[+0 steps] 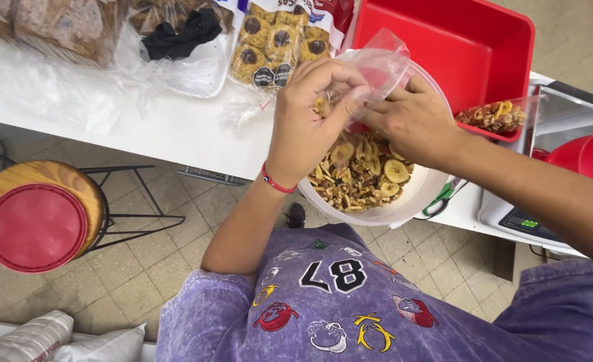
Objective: Scooping dried fruit and nut mix into small plastic bags and weighing them on a digital scale
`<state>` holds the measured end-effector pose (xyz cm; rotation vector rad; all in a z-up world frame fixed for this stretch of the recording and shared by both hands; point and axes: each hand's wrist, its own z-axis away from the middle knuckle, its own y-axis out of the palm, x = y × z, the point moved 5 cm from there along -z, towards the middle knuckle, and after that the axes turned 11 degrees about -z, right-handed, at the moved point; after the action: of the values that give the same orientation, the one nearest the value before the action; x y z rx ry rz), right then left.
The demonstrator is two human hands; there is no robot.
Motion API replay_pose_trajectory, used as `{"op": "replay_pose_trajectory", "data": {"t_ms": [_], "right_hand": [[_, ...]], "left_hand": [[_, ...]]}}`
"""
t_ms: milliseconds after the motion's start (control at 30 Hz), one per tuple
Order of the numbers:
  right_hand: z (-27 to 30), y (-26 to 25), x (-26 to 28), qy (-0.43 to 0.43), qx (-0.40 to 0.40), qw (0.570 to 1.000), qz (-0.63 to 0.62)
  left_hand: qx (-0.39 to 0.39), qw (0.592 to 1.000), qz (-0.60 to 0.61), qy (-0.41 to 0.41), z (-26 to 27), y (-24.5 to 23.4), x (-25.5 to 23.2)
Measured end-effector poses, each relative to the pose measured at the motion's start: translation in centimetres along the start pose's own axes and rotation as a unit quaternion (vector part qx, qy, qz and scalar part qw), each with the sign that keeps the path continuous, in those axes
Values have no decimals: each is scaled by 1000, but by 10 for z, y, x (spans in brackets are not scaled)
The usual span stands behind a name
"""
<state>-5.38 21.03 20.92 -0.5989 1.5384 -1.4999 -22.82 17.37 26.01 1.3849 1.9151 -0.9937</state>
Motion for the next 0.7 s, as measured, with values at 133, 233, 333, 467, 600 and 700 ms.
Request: {"op": "replay_pose_trajectory", "data": {"t_ms": [133, 233, 333, 467, 600, 700], "right_hand": [[11, -1, 14, -60, 90, 983, -149], [6, 17, 29, -52, 142, 969, -194], [3, 21, 34, -47, 171, 948, -266], [10, -3, 28, -63, 218, 893, -389], [15, -13, 22, -94, 245, 870, -417], [15, -10, 15, -54, 261, 872, -411]], "left_hand": [[-9, 1000, 15, 12, -1, -2, -3], [-14, 1000, 5, 11, 2, 0, 0], [-16, 1000, -5, 16, 3, 1, 1], [-10, 1000, -9, 23, 2, 5, 5], [-11, 1000, -10, 6, 5, 4, 4], [-2, 1000, -12, -2, 5, 4, 2]]}}
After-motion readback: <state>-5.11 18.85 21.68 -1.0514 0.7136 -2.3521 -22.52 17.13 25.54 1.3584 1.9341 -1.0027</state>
